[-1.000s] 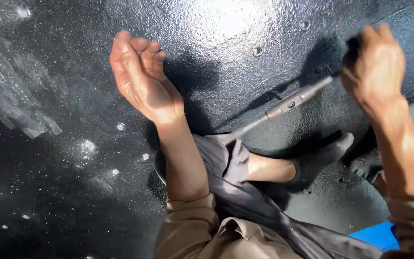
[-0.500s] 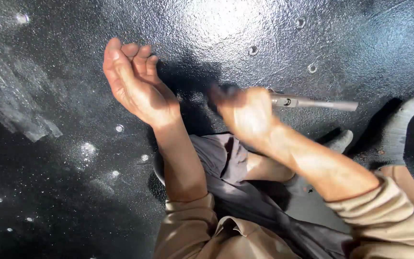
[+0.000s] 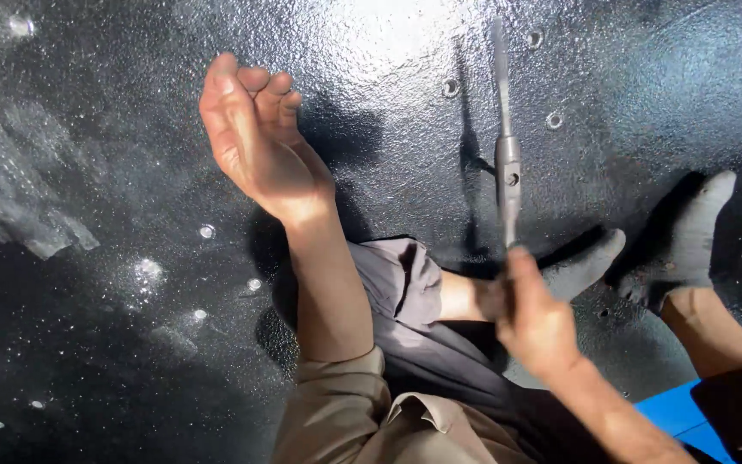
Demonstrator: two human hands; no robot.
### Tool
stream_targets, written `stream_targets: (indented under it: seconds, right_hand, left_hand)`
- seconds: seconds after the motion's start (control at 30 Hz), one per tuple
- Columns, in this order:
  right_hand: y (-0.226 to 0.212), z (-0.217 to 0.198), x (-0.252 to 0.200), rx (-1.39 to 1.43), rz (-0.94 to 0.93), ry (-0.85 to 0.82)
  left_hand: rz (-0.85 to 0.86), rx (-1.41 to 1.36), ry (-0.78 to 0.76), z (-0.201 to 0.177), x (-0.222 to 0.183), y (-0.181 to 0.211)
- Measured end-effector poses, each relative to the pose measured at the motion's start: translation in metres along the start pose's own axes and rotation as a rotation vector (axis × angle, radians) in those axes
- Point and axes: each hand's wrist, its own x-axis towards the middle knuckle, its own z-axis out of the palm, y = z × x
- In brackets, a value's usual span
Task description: Cleaning or sizing holes in a large metal sheet using a manual hand reamer and tap handle.
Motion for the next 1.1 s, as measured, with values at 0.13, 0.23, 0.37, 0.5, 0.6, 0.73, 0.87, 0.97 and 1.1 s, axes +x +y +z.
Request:
stream_targets:
  seconds: [0.13, 0.23, 0.37, 0.5, 0.6, 0.73, 0.87, 0.97, 1.1]
  right_hand:
    - [-0.079, 0.011, 0.03, 0.347, -0.386, -0.104]
    - [-0.104, -0.006, 0.085, 0.211, -0.508, -0.338]
    - [-0.117, -0.01, 0.118, -0.333, -0.748, -0.526]
    - [-0.12, -0.007, 0.176, -0.107, -0.795, -0.212]
    - [-0.114, -0.042, 0.219, -0.057, -0.507, -0.144]
    - [-0.03, -0.045, 0.234, 0.116, -0.23, 0.27]
    - [0.082, 0.007, 0.188, 0.543, 0.262, 0.389]
    - [0.128, 0.054, 0.111, 0.799, 0.427, 0.431]
    - [0.128, 0.05, 0.134, 0.924, 0.588, 0.455]
  left_hand:
    - [-0.013, 0.028, 0.049, -0.001, 0.002, 0.003]
    - [0.015, 0.03, 0.062, -0.005, 0.006, 0.003]
    - [0.024, 0.085, 0.077, -0.002, 0.002, -0.003]
    - [0.011, 0.079, 0.118, -0.004, 0.005, -0.006]
    - [0.011, 0.082, 0.109, -0.007, 0.009, -0.003]
    - [0.004, 0.068, 0.113, -0.005, 0.009, -0.003]
    - [-0.004, 0.052, 0.106, -0.007, 0.01, -0.001]
    - [-0.001, 0.067, 0.097, -0.002, 0.008, 0.001]
    - [-0.002, 0.035, 0.034, -0.001, 0.005, -0.003]
